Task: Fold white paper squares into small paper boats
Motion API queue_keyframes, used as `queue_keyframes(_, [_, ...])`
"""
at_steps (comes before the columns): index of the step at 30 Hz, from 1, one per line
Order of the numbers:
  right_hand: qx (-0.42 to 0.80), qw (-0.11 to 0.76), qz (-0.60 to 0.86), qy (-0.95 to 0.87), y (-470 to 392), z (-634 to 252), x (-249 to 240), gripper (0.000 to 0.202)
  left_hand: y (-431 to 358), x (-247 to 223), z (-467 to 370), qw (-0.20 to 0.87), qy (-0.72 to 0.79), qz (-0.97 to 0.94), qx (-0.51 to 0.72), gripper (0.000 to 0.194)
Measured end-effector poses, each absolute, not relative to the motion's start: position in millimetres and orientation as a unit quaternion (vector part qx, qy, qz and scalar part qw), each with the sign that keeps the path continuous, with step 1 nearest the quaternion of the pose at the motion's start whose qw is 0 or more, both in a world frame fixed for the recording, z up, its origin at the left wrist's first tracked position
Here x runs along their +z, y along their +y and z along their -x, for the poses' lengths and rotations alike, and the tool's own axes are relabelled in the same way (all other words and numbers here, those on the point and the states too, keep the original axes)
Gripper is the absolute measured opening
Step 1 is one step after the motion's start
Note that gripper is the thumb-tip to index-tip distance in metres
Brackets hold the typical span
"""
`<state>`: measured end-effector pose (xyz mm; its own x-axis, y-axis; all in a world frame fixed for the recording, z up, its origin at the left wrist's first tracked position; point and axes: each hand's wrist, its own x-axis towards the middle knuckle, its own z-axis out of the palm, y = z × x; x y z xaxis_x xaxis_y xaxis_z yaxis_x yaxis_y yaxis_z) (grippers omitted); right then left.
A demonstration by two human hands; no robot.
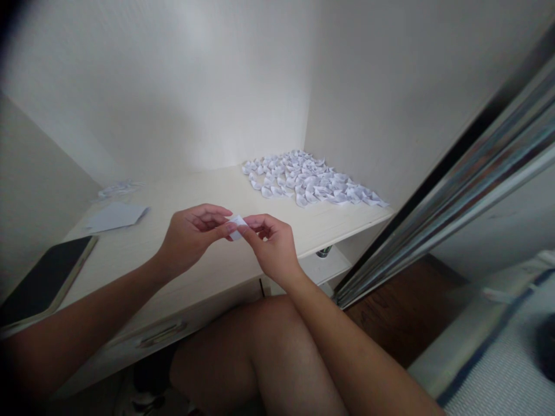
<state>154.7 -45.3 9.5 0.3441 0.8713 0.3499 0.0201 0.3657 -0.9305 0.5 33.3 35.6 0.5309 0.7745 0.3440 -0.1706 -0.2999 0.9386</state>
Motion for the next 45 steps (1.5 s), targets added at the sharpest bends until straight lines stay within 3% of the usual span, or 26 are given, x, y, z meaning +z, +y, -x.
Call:
queue_keyframes(15, [0.399, 0.666, 0.474, -0.416, -40.2, -156.4, 10.2, 0.029, 42.6, 31.2, -0.4, 0.552, 0.223, -0.717, 0.363, 0.033])
queue_keyframes(22, [0.417, 0.628, 0.496, -0.431, -38.9, -162.5, 1.2, 0.032, 47.2, 22.2, 0.7, 0.565, 0.185, -0.746, 0.3, 0.021])
queue_keyframes(35, [0.341, 0.6, 0.509, -0.514, -35.4, -167.3, -4.8, 0.024, 60.4, 9.6, 4.5, 0.61, 0.21, -0.698, 0.31, 0.041])
queue_keyframes(41, [0.332, 0.597, 0.535, -0.497, -33.5, -168.9, -5.8, 0.022, 62.8, 5.2, 6.1, 0.549, 0.216, -0.74, 0.323, 0.04])
queue_keyframes(45, [0.294, 0.575, 0.553, -0.526, -29.3, -170.4, -3.2, 0.018, 63.2, 4.5, 7.5, 0.42, 0.202, -0.809, 0.357, 0.033])
